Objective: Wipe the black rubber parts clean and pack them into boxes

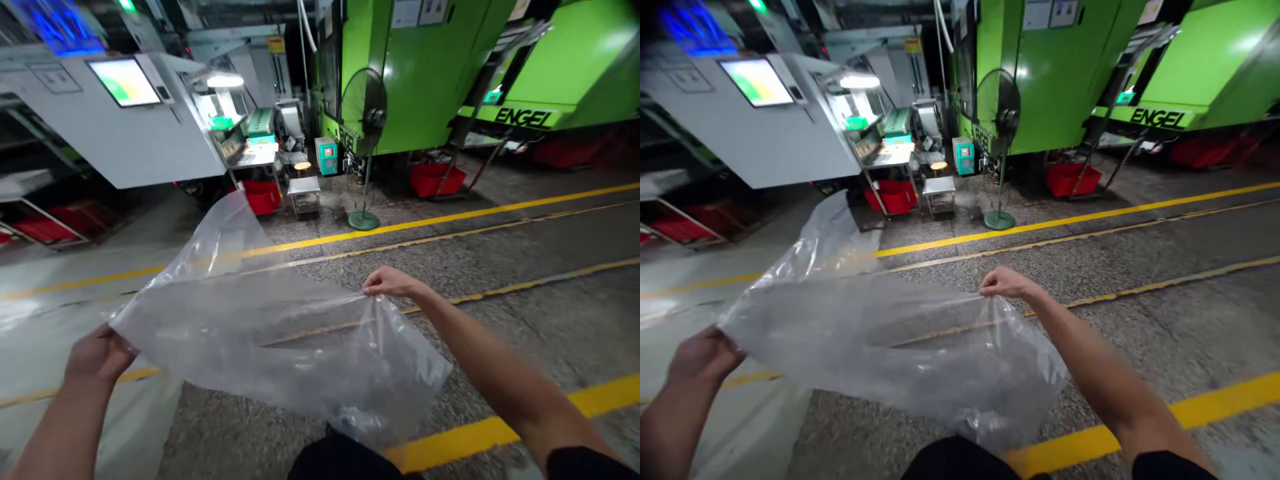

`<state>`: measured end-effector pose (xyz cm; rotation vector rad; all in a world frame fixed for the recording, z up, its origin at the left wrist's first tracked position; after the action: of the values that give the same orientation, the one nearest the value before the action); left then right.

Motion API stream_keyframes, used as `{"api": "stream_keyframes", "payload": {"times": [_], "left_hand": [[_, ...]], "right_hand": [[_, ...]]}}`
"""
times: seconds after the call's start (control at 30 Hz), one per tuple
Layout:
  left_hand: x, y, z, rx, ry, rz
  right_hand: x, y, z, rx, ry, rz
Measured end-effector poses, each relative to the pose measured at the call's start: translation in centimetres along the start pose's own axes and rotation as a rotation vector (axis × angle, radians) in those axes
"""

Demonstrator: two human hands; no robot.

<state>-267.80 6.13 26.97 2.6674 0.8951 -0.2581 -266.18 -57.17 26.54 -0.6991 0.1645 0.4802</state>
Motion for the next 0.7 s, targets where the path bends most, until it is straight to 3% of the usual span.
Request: {"api": "stream_keyframes", "payload": {"times": [0.07,0.13,0.23,0.3,0.47,0.53,0.63,0.7], "left_hand": [[1.7,-1.4,4.6,-0.006,-0.066,-0.039],[3.3,-1.1,9.4,-0.015,-0.114,-0.027],[4.8,1.1,15.3,-0.035,-0.192,0.012],[5.3,3.6,17.5,-0.06,-0.205,0.084],[5.2,9.8,18.0,-0.071,-0.151,0.218],[4.6,11.7,17.8,-0.055,-0.152,0.265],[3.6,14.4,16.5,-0.017,-0.02,0.398],[2.9,15.5,15.9,0.032,0.031,0.425]], "right_hand": [[-0.8,-0.1,-0.2,-0.008,0.073,-0.024],[-1.9,-0.6,-1.1,-0.002,0.157,-0.076],[-4.3,-1.8,-2.7,0.02,0.26,-0.147],[-6.1,-2.4,-3.1,0.089,0.252,-0.154],[-10.6,-2.8,-2.8,0.206,0.112,-0.057],[-12.1,-3.6,-3.5,0.15,0.143,-0.122],[-14.3,-5.5,-4.7,0.069,0.239,-0.291],[-15.5,-6.4,-5.2,0.09,0.293,-0.367]]}}
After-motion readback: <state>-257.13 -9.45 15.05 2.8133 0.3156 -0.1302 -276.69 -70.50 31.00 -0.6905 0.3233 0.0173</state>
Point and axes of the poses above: each hand's wrist, its own x-axis towards the middle knuckle, its own y-axis out of the palm, z = x × y, the point moved 9 cm from there along x, towards the middle knuckle, and after that the axes turned 8 degrees about y, right-handed, at the moved point
